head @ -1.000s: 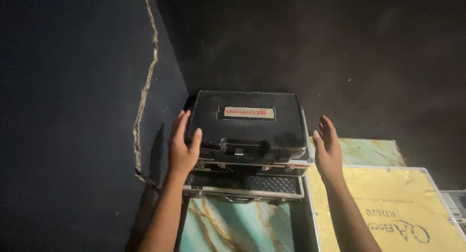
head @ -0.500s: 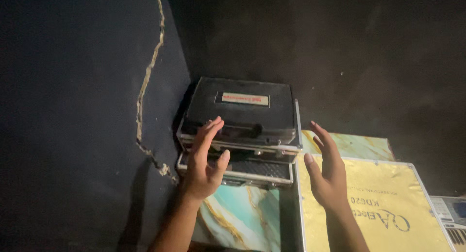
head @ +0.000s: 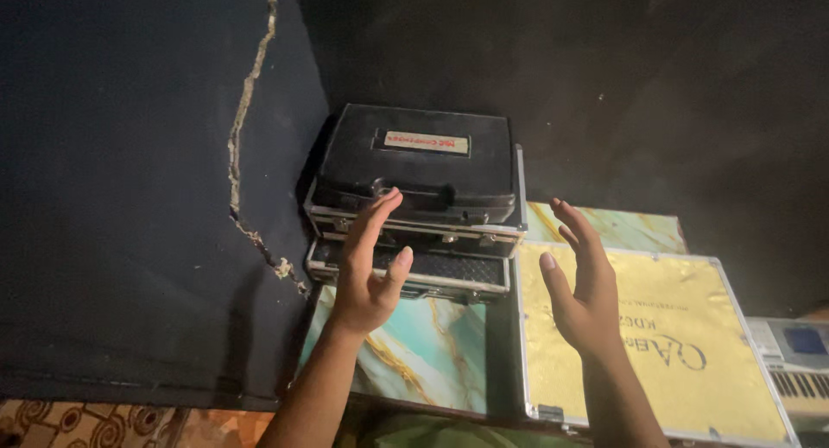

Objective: The person opens multiple equipment cases on a work surface, arranges long metal rods and a foam insert inside them, and picks up two coiled black cables.

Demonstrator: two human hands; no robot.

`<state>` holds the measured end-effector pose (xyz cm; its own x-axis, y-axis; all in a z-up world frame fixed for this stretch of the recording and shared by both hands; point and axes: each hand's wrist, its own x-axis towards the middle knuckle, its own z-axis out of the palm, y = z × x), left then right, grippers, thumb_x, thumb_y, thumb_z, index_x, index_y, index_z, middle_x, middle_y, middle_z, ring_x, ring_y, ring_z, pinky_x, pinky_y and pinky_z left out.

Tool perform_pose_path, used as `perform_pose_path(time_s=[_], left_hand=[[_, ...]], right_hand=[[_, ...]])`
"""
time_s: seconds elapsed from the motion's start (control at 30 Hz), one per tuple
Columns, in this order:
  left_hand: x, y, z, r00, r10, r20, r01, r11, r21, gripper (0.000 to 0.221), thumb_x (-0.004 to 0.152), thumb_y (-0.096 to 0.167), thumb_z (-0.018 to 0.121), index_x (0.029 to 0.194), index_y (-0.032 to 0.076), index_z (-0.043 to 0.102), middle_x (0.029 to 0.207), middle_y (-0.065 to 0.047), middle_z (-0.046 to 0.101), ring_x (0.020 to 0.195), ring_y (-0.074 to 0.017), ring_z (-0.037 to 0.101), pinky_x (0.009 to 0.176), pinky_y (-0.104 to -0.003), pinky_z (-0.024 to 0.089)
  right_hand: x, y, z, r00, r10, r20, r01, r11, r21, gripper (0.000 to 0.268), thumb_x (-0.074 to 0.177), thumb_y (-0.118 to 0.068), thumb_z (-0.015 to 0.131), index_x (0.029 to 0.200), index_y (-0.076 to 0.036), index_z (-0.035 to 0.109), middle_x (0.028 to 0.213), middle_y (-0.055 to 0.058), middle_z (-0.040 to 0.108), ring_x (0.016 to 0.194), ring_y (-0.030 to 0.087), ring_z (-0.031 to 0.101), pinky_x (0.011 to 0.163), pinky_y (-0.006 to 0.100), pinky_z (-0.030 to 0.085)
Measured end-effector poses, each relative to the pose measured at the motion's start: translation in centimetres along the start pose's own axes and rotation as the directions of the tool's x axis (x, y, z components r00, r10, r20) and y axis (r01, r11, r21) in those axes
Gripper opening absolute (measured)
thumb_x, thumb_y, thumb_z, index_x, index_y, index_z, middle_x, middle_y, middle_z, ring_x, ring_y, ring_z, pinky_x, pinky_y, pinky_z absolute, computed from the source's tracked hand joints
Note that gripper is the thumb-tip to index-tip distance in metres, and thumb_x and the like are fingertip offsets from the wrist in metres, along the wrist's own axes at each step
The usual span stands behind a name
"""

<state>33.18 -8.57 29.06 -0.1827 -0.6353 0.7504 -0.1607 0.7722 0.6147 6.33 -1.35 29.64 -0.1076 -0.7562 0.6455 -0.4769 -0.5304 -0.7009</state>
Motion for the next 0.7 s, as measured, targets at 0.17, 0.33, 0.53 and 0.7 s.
perform_pose_path(time_s=[0.17,0.33,0.53,0.7], left_hand=[[0.0,-0.7,0.2,0.995,-0.002,0.098,0.012,0.995,-0.099,0.058,0.099,0.026,0.057,0.147,-0.004,0.05,0.152,-0.021,0.054,0.147,-0.0338,0.049,0.126,-0.045,0.036],[-0.2,-2.2,0.2,0.977,-0.028,0.21,0.063,0.985,-0.16,0.051,0.097,0.017,0.066,0.143,-0.001,0.054,0.138,-0.016,0.064,0.13,-0.026,0.061,0.111,-0.039,0.046],[-1.7,-2.9,0.8,0.863,-0.292,0.412,0.422,0.865,-0.272,0.018,0.1,0.016,0.067,0.112,0.002,0.067,0.077,0.0,0.066,0.063,-0.0066,0.059,0.057,-0.024,0.046],[-3.0,-2.2,1.8,0.846,-0.138,0.515,0.292,0.928,-0.231,0.028,0.102,0.017,0.066,0.08,0.001,0.06,0.056,0.004,0.047,0.053,-0.002,0.039,0.047,-0.028,0.03]], right_hand=[[-1.9,-1.0,0.4,0.996,0.048,-0.08,-0.052,0.997,-0.053,0.059,0.097,-0.006,0.061,0.152,0.002,0.043,0.153,0.019,0.052,0.149,0.03,0.047,0.123,0.046,0.037],[-5.0,-2.8,1.8,0.973,0.091,-0.211,-0.137,0.968,-0.211,0.045,0.098,-0.008,0.065,0.142,0.001,0.054,0.141,0.018,0.063,0.136,0.026,0.058,0.116,0.041,0.045],[-9.9,-6.0,4.3,0.823,0.398,-0.405,-0.467,0.88,-0.086,0.02,0.104,-0.01,0.065,0.12,0.0,0.068,0.089,0.008,0.069,0.079,0.01,0.062,0.073,0.024,0.049],[-14.0,-7.9,4.9,0.765,0.354,-0.538,-0.524,0.828,-0.2,0.015,0.102,-0.013,0.064,0.097,0.0,0.07,0.072,0.0,0.066,0.066,0.005,0.056,0.061,0.023,0.045]])
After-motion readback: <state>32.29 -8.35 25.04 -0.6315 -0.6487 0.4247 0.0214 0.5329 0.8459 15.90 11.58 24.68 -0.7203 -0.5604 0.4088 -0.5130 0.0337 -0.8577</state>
